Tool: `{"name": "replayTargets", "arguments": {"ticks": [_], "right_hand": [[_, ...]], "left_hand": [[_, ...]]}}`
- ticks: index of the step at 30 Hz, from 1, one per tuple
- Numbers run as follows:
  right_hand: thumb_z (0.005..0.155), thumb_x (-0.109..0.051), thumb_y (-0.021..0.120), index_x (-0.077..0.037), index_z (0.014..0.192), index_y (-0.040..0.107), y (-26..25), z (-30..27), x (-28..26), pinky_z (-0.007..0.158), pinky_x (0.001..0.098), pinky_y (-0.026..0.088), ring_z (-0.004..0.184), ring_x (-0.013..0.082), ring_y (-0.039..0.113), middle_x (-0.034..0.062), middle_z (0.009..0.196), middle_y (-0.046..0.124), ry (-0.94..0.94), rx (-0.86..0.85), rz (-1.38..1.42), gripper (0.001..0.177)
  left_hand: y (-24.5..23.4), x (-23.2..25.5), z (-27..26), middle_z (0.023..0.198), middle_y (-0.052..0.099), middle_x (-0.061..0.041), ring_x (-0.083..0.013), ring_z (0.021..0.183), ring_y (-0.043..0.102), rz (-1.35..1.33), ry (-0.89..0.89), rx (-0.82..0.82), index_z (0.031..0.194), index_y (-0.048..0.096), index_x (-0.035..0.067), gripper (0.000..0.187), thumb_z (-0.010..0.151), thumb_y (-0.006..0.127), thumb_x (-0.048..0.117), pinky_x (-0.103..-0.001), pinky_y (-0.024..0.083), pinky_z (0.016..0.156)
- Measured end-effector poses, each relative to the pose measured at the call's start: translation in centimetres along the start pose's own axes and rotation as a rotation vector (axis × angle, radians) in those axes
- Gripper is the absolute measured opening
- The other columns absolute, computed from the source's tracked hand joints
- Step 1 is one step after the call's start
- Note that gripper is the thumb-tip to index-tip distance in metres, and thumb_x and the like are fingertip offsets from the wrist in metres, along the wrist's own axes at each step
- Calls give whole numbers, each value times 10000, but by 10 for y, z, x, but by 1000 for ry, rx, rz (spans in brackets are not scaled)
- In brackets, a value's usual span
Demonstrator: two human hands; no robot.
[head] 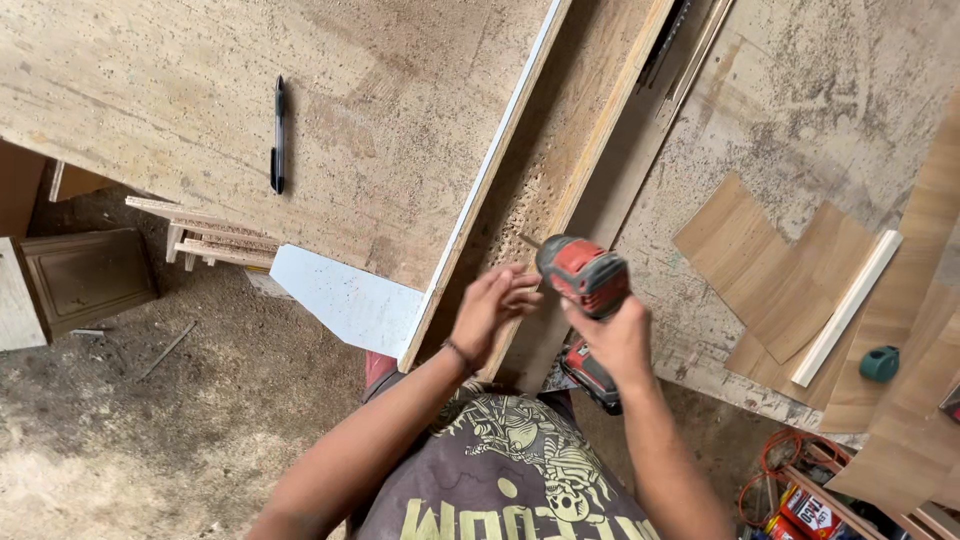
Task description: The person attaches wooden strips to a plywood board using a power drill and screws, and then aligns a small wooden block.
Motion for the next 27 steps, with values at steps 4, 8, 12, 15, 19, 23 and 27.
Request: {"name": "replayTargets", "arguments": {"ticks": [4, 8, 12, 15, 19, 23, 27], "right_hand": [[655, -313, 922, -46, 621, 641, 16, -6, 5, 426, 331, 347, 442, 178, 503, 126, 479, 512, 23, -42, -105, 389], [626, -390, 927, -35, 808, 706, 24, -6, 16, 495, 365, 376, 743, 430, 700, 237, 721, 680, 41, -58, -221, 456], [648, -455, 895, -26, 818, 708, 24, 2, 15, 508, 419, 336, 790, 440, 708, 238, 761, 695, 48, -68, -291, 498], [779, -246, 868, -34, 863, 713, 21, -7, -16, 597, 488, 501, 701, 392, 717, 227, 742, 713, 20, -79, -270, 275], [680, -468, 913, -53, 877, 704, 25, 3, -5, 565, 533, 394, 771, 415, 729, 215, 767, 720, 48, -101, -362, 505], [674, -382, 887, -72, 1022, 698, 24, 9, -35, 641, 564, 446, 912, 465, 709, 239, 898, 732, -40, -173, -370, 503], [807, -216, 823, -30, 1134, 702, 23, 1, -86, 802, 498, 580, 831, 440, 746, 252, 895, 754, -54, -299, -479, 395]], "left_hand": [[1, -44, 51, 1130, 726, -161, -327, 1048, 740, -459, -113, 67, 1225, 663, 86, 297, 1080, 515, 297, -495, 578, 940], [6, -28, 50, 1041, 704, -68, -231, 939, 714, -450, -118, 99, 1264, 703, 149, 297, 1022, 622, 301, -387, 608, 851], [9, -21, 46, 916, 714, -24, -190, 863, 706, -458, -128, 82, 1174, 726, 144, 231, 1006, 669, 293, -349, 613, 825], [14, -10, 40, 905, 668, 1, -169, 891, 683, -462, -119, 87, 1186, 705, 116, 243, 1019, 655, 284, -354, 583, 905], [6, -16, 49, 854, 649, 16, -164, 843, 704, -484, -142, 75, 1168, 703, 105, 222, 1030, 640, 267, -374, 595, 898], [-5, 18, 29, 784, 718, -10, -243, 829, 748, 331, -73, 129, 1114, 716, 232, 240, 990, 613, 409, -440, 613, 836], [-36, 41, 38, 931, 610, -14, -254, 916, 644, 1428, 963, 283, 1184, 637, 239, 254, 933, 620, 203, -391, 516, 850]]}}
Point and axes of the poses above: each hand's wrist, its own z-axis towards the middle knuckle, its own y-axis out of the palm, x = y × z, the point moved 7 cm from there along z, towards the middle knuckle
